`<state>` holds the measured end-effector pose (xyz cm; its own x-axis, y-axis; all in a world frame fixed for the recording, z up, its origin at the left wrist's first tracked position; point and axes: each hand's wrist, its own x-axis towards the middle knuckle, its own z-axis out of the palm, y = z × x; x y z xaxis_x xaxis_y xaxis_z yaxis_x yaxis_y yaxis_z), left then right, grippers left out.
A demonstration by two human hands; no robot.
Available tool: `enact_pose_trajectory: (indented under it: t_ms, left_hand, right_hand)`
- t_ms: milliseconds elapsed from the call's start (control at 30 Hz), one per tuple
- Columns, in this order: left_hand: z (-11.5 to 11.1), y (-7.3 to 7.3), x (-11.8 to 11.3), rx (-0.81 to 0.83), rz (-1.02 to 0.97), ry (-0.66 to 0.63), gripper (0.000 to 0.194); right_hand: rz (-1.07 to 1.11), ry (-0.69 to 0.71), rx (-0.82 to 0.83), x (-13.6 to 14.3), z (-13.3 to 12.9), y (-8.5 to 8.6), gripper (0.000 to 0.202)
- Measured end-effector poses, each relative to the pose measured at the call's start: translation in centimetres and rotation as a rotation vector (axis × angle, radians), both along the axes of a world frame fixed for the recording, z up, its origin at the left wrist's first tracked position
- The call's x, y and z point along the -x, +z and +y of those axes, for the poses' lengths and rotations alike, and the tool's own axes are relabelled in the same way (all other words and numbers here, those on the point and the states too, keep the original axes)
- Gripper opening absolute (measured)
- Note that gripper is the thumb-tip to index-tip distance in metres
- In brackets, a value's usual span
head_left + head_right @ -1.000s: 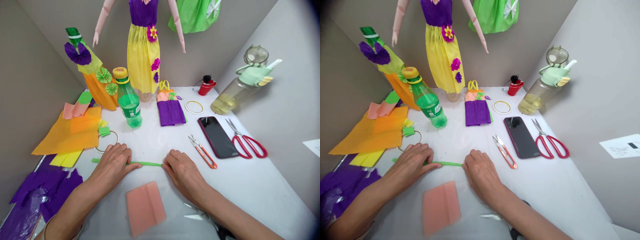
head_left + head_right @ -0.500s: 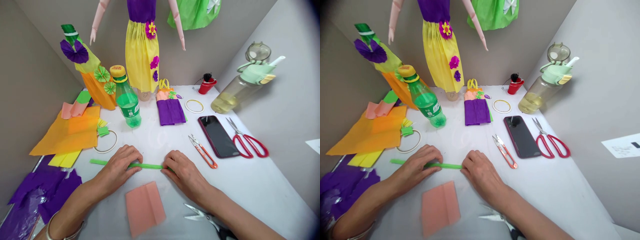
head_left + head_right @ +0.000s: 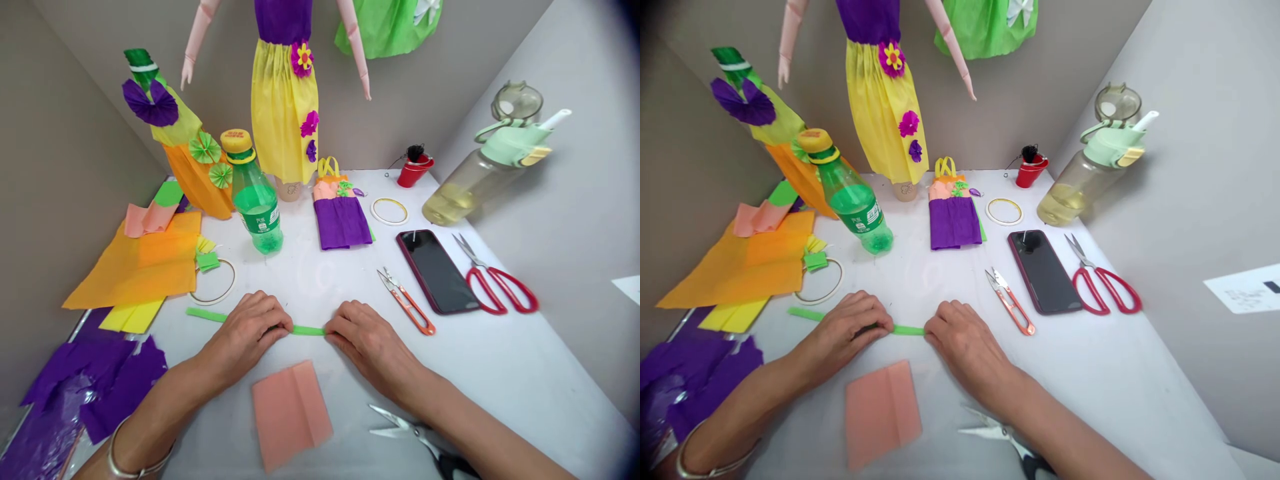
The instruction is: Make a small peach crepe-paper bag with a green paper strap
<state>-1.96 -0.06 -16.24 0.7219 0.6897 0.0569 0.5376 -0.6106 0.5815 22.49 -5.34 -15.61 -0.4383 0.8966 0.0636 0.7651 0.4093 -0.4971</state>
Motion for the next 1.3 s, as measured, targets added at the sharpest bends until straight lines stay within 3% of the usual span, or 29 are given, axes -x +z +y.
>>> enact_pose_trajectory:
  t_ms: [100, 1067, 1300]
  left_hand:
    - [-0.2, 0.1, -0.1, 0.026, 0.033, 0.027, 0.003]
    - [-0.2, 1.0, -1.4, 0.046, 0.157, 0.133, 0.014]
    - [-0.4, 0.6, -1.5, -0.001, 0.173, 0.158, 0.013]
  right_hand:
    - [-0.005, -0.012, 0.018, -0.1, -0.1, -0.1, 0.014]
    - [-0.119, -0.092, 0.072, 0.4, -0.2, 0.1, 0.019]
    - [-0.143, -0.109, 0.082, 0.5, -0.2, 0.5, 0.017]
